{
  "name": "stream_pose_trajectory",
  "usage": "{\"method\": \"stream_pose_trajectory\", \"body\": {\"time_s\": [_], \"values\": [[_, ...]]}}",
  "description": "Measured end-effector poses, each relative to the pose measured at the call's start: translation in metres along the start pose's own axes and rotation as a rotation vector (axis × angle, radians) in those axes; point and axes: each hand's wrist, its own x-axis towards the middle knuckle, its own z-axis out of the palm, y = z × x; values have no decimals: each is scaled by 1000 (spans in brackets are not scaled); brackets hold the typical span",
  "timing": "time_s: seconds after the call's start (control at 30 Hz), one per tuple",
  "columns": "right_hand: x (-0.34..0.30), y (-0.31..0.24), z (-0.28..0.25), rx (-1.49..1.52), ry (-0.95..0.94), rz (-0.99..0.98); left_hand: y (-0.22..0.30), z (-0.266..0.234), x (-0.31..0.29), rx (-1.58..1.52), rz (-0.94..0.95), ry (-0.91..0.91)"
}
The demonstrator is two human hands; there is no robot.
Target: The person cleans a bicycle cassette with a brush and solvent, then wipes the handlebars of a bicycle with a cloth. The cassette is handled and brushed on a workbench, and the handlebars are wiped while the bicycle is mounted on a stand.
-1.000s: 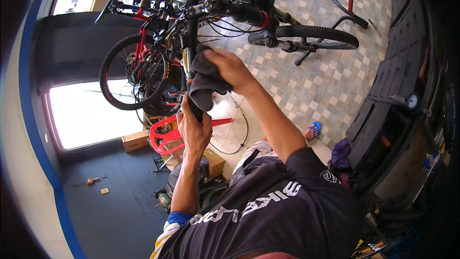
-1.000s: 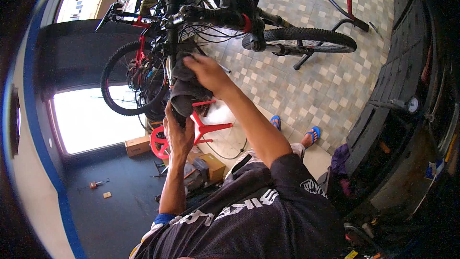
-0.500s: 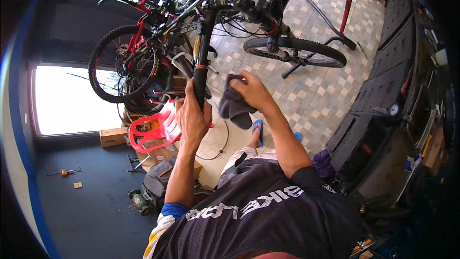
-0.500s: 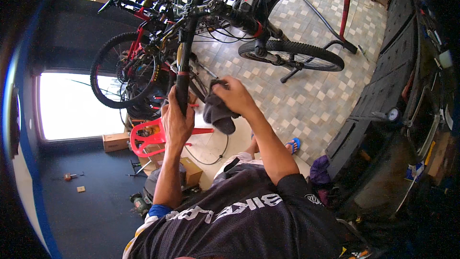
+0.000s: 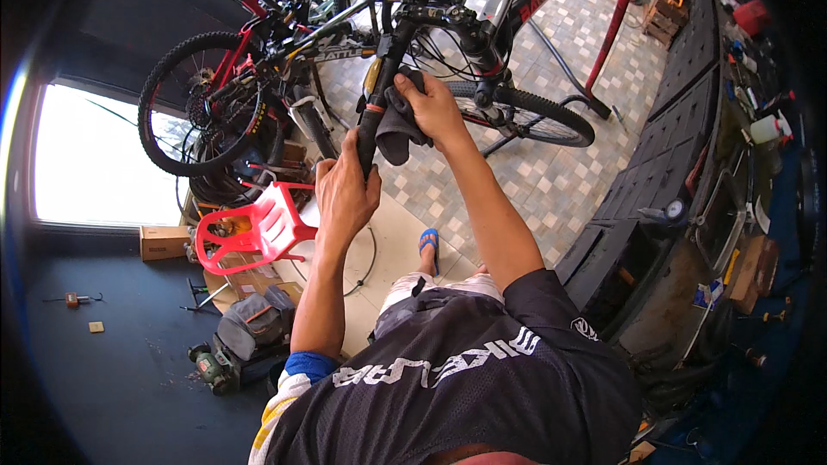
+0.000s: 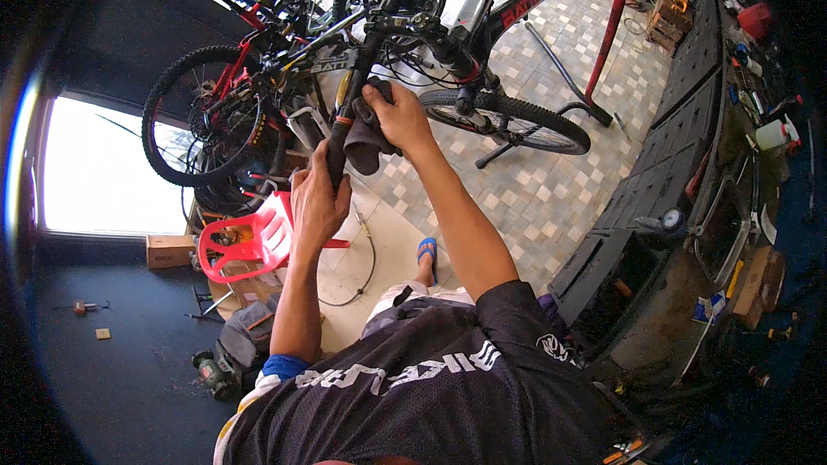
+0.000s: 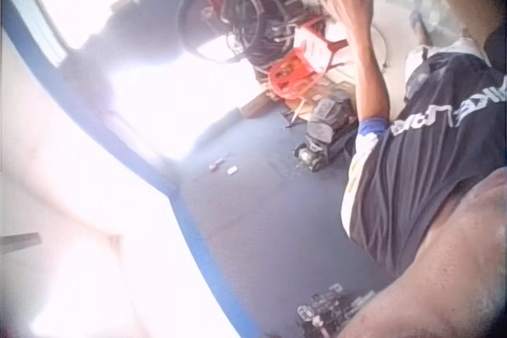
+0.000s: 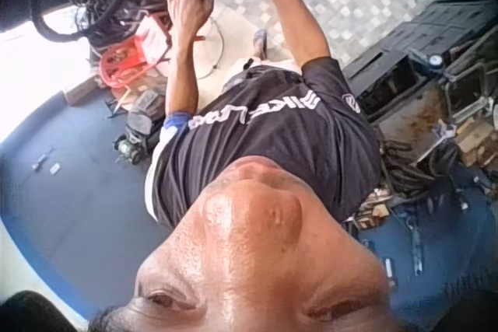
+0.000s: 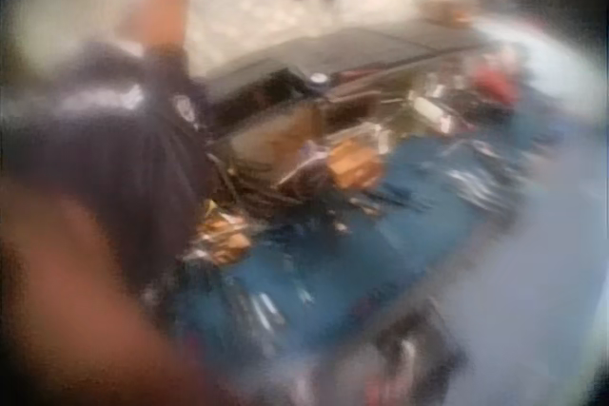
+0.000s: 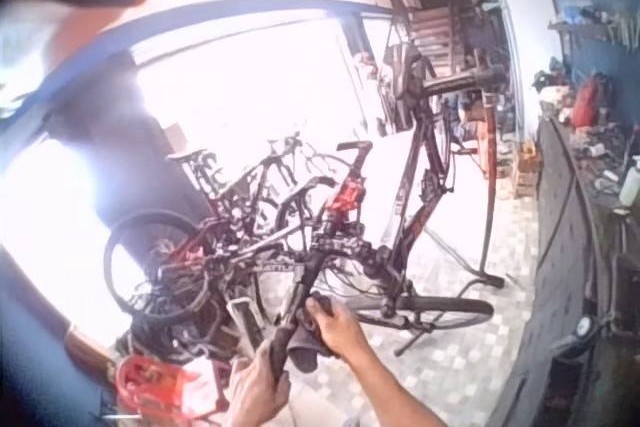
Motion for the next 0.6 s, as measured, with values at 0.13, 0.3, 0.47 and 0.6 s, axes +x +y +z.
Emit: {"method": "stream_pose_trajectory", "body": {"time_s": [0.13, 0.3, 0.47, 0.6], "values": [[-9, -12, 3, -213, 136, -79, 0, -3, 16, -44, -62, -21], [-11, -17, -17, 273, -195, 100, -5, -2, 34, 38, -136, 94], [12, -28, -45, 304, -394, 243, -17, -2, 53, 29, -127, 47], [34, -24, -34, 244, -402, 349, -9, -2, 66, -58, -86, 145]]}}
